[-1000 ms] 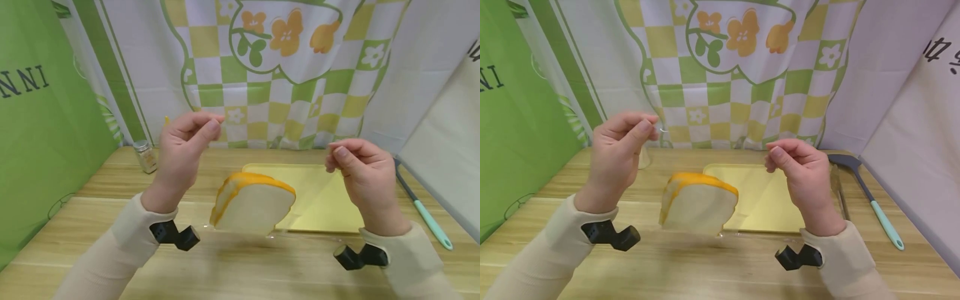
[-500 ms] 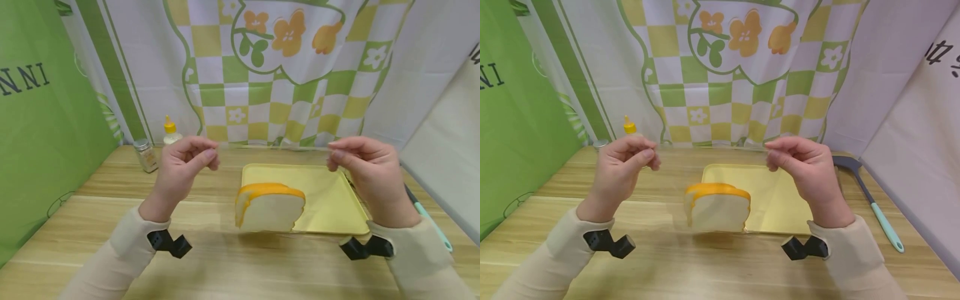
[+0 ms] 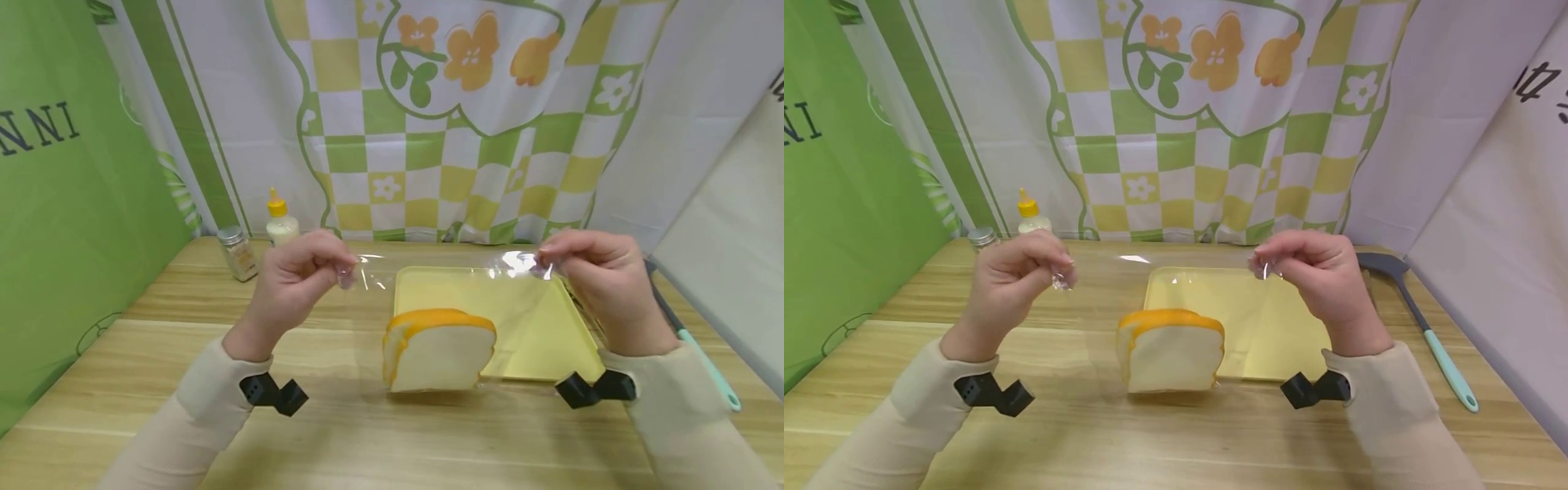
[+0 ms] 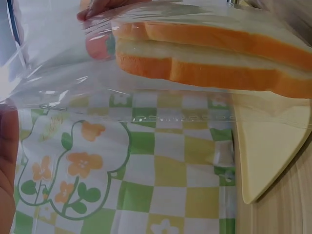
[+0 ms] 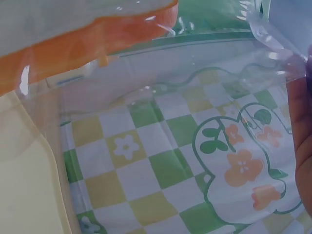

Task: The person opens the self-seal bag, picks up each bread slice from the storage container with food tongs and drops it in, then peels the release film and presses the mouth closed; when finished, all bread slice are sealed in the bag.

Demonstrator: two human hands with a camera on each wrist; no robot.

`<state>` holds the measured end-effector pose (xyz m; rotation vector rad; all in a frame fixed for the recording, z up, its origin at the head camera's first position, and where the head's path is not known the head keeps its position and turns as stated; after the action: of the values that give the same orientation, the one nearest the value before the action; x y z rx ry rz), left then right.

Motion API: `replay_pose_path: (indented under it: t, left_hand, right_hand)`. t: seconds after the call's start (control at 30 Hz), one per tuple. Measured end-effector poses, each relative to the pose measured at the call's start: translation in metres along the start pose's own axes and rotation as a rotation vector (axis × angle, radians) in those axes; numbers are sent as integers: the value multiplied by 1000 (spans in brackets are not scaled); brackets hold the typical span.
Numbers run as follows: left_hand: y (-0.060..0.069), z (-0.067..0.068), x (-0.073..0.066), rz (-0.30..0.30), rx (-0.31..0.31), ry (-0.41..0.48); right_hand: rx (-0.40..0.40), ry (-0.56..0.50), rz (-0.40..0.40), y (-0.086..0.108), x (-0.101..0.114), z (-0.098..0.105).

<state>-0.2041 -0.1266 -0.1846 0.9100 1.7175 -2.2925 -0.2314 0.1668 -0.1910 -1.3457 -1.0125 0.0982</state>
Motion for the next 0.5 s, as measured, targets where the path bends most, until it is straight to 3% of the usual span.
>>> replay_pose_path:
  t: [0.2, 0.5]
  left_hand:
    - [1, 0, 1, 4, 10, 46]
    - [1, 0, -1, 23, 28, 80]
  right_hand:
    - [92, -26, 90, -1, 4, -5]
    - [122, 12, 163, -3, 9, -10]
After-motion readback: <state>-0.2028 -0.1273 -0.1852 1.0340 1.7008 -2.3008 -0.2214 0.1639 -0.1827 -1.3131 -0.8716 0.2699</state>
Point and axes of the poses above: each hand's wrist, its own y-axis away from the middle knuckle, its own z-axis out of the back of the hand, x = y × z, the point moved 7 cm from there along -y, towards the middle knuckle, and after that the axes turned 4 degrees about z, right-handed, at the moved point
